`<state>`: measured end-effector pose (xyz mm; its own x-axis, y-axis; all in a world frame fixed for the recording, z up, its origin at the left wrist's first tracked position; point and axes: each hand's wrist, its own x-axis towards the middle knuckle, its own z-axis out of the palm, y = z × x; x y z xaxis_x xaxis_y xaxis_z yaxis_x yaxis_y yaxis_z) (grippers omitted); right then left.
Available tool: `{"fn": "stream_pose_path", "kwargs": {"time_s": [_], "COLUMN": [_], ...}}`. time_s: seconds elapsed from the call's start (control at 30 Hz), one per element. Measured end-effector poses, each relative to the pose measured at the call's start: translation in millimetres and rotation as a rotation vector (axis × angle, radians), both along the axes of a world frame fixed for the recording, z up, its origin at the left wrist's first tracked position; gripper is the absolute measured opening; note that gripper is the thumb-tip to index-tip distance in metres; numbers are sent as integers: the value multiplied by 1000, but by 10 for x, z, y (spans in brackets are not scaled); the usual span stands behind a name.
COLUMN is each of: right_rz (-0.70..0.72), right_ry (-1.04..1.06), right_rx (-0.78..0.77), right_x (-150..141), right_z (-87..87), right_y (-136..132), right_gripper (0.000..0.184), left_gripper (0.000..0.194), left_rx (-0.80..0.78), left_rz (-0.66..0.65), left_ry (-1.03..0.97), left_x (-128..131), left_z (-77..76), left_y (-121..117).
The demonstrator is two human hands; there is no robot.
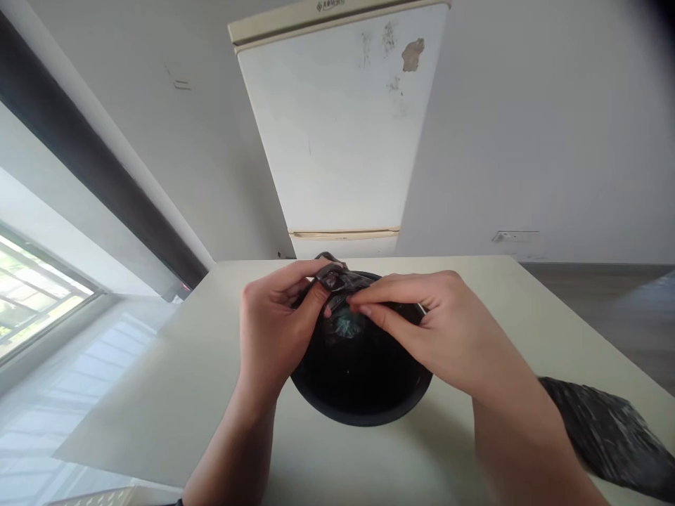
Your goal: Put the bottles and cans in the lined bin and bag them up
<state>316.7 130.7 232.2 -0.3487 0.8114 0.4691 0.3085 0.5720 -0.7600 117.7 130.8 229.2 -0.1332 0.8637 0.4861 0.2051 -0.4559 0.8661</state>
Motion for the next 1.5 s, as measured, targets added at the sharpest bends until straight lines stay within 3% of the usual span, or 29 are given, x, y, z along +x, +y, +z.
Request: {"fn": "stream_pose_path", "kwargs": {"time_s": [0.13,0.2,0.3,0.43,0.53,0.67,0.73,0.8,0.97,1.1,1.2,1.37,1.5], "right_rz": [47,-33,-158,-194,-159,5,89,85,-190,-257,-252,-202,-308], "right_ry": [-60,-138,-266,-318,-179,40,39,-17,-252,-355,-323,-200,-262], "right_rx": [-73,4,176,256,189,-42,-135,-145,119,304,339,240,338], "right_x": [4,-34,-110,-152,-111,-15,11,2,-113,-166,-162,-134,-165], "right_z": [26,24,-9,-53,-46,24,63,83,28,-29,-22,29,-17], "right_y": [2,-8,-34,-62,-59,-50,-54,-60,-70,-61,-54,-68,-58], "right_gripper": [15,17,26,28,23,18,21,22,36,31,32,14,22], "left_gripper": [11,9,23,34,35,35,33,30,33,39,41,38,29], "left_rx": [-107,-137,-165,-262,-293,-225,-215,-215,-217,-255,-273,-185,-88], "left_rz": [-15,-25,-70,-164,-182,-107,-86,-58,-3,-39,-88,-187,-60], "left_ry": [122,200,264,236,248,289,313,341,417,426,400,302,225], "left_x": [-37,-59,-84,-116,-128,-113,-99,-86,-70,-81,-102,-113,-70], "left_z": [-32,-37,-39,-41,-34,-18,-12,-10,-16,-21,-10,37,37], "left_y": [37,42,38,55,74,73,68,63,63,83,92,45,15]}}
